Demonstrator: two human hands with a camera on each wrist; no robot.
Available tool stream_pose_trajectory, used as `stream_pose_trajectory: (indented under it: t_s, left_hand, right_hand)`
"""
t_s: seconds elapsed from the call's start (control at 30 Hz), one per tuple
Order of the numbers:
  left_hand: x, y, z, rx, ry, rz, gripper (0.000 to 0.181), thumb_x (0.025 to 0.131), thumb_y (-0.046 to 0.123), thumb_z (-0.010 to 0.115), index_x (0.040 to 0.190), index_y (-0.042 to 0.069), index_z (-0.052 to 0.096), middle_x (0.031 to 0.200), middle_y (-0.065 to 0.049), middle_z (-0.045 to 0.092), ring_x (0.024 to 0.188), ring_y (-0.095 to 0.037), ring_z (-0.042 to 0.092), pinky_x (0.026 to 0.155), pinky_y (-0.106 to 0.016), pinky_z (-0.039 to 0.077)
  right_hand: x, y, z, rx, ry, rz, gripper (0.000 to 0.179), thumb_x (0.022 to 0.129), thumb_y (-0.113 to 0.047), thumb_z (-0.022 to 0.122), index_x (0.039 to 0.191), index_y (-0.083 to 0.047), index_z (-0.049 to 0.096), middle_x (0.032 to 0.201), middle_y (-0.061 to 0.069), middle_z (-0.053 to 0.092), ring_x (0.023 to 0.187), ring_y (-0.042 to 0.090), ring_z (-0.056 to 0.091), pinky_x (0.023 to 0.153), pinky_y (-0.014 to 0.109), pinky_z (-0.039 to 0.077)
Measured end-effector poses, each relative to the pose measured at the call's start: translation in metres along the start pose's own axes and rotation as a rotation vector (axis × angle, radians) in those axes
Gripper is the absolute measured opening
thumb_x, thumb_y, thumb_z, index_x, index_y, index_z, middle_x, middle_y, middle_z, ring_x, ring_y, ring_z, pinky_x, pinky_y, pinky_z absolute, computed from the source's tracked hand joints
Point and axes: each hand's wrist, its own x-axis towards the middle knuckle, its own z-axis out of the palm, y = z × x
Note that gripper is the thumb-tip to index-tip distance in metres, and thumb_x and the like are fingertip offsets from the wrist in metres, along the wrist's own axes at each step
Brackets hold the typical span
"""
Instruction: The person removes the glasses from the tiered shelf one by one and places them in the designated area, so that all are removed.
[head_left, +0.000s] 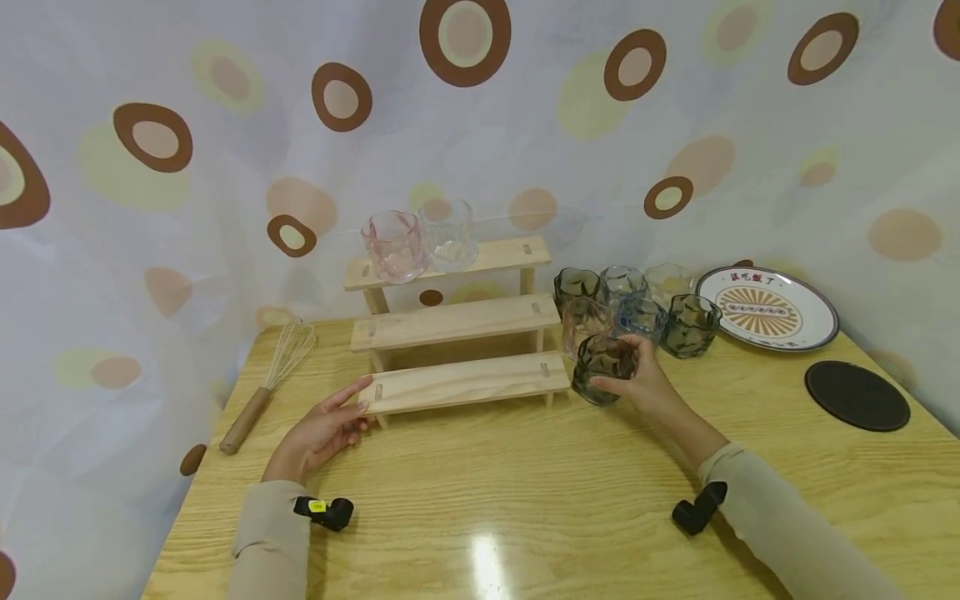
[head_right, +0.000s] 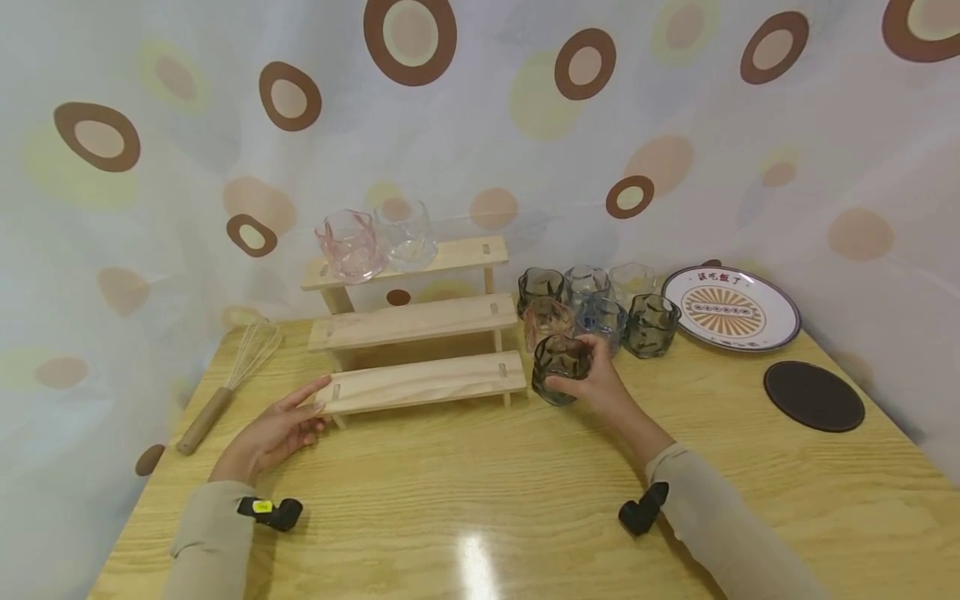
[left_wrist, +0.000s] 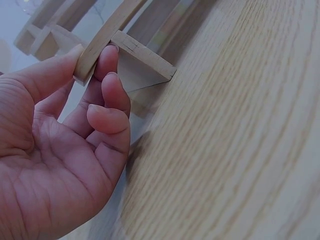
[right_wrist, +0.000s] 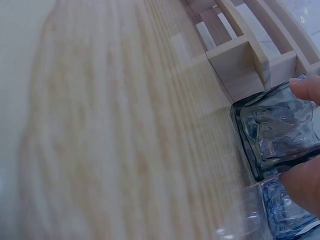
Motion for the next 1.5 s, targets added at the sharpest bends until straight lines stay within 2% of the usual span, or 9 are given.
stream_pose_trajectory:
  t_s: [0.2,0.33,0.43,0.57,0.67,0.93,1.2,1.33,1.5]
  left_hand:
    - [0.0,0.001,0.0,0.004,-0.003,-0.004,0.06,0.098,0.016,0.053,0.152,0.019,0.025,0.092,-0.002,0.056,0.073,-0.007,0.056,0.059,-0.02,0.044]
    - [0.0,0.001,0.0,0.004,0.001,-0.006,0.06,0.098,0.016,0.053,0.152,0.019,0.025,0.092,-0.002,0.056,0.073,-0.007,0.056,0.059,-0.02,0.044]
    - [0.0,0.001,0.001,0.005,0.003,-0.006,0.06,0.098,0.017,0.054,0.151,0.019,0.026,0.092,-0.002,0.057,0.073,-0.007,0.056,0.058,-0.019,0.044]
    - [-0.001,0.001,0.0,0.005,0.005,-0.008,0.06,0.098,0.017,0.054,0.151,0.02,0.026,0.092,-0.002,0.057,0.073,-0.007,0.056,0.058,-0.019,0.044]
    - [-0.001,0.0,0.0,0.001,0.004,-0.011,0.059,0.098,0.017,0.053,0.151,0.02,0.027,0.092,-0.002,0.058,0.072,-0.007,0.057,0.058,-0.019,0.044]
    - [0.0,0.001,0.0,-0.016,-0.01,-0.004,0.061,0.098,0.017,0.054,0.152,0.019,0.025,0.093,-0.002,0.058,0.073,-0.007,0.056,0.058,-0.019,0.044]
    - [-0.001,0.003,-0.001,-0.014,0.003,-0.01,0.06,0.098,0.015,0.053,0.151,0.019,0.027,0.092,-0.002,0.058,0.073,-0.008,0.056,0.058,-0.02,0.043]
    - [0.0,0.003,-0.001,-0.01,0.008,-0.021,0.059,0.098,0.016,0.054,0.151,0.02,0.028,0.091,-0.002,0.059,0.072,-0.008,0.056,0.058,-0.02,0.043]
    - [0.0,0.004,-0.001,-0.026,0.004,-0.021,0.06,0.097,0.016,0.055,0.151,0.02,0.027,0.089,-0.001,0.06,0.071,-0.007,0.057,0.057,-0.02,0.044]
  right_hand:
    - [-0.003,-0.003,-0.004,-0.019,-0.014,0.003,0.09,0.085,-0.02,0.073,0.144,0.0,0.009,0.144,0.025,0.018,0.138,0.041,0.014,0.109,0.055,0.016]
    - [-0.006,-0.005,-0.009,0.025,-0.013,0.005,0.092,0.086,-0.019,0.071,0.148,0.0,0.005,0.151,0.023,0.011,0.142,0.038,0.006,0.113,0.052,0.011]
    - [-0.007,-0.007,-0.012,0.069,-0.02,-0.001,0.091,0.087,-0.018,0.07,0.148,-0.001,0.005,0.153,0.021,0.009,0.142,0.036,0.007,0.114,0.047,0.011]
    - [-0.008,-0.01,-0.016,0.118,-0.025,-0.023,0.088,0.088,-0.015,0.069,0.147,-0.001,0.005,0.151,0.02,0.015,0.142,0.032,0.011,0.115,0.039,0.01]
    - [-0.008,-0.014,-0.019,0.129,-0.019,-0.045,0.085,0.089,-0.013,0.067,0.147,0.0,0.006,0.147,0.021,0.021,0.14,0.033,0.016,0.115,0.038,0.011]
    - [-0.006,-0.036,-0.029,0.133,-0.01,-0.122,0.081,0.091,-0.008,0.064,0.147,0.001,0.007,0.146,0.023,0.02,0.138,0.035,0.018,0.115,0.038,0.01]
    - [0.014,-0.062,-0.031,0.103,-0.044,-0.191,0.076,0.091,-0.01,0.063,0.148,-0.003,0.013,0.146,0.019,0.024,0.139,0.031,0.021,0.114,0.036,0.015]
    - [0.032,-0.075,-0.024,0.096,-0.079,-0.184,0.08,0.09,-0.013,0.066,0.149,-0.006,0.014,0.147,0.015,0.026,0.14,0.026,0.022,0.114,0.035,0.016]
    - [0.052,-0.095,-0.008,0.061,-0.118,-0.199,0.083,0.088,-0.017,0.068,0.149,-0.007,0.013,0.148,0.016,0.024,0.14,0.027,0.02,0.114,0.039,0.017]
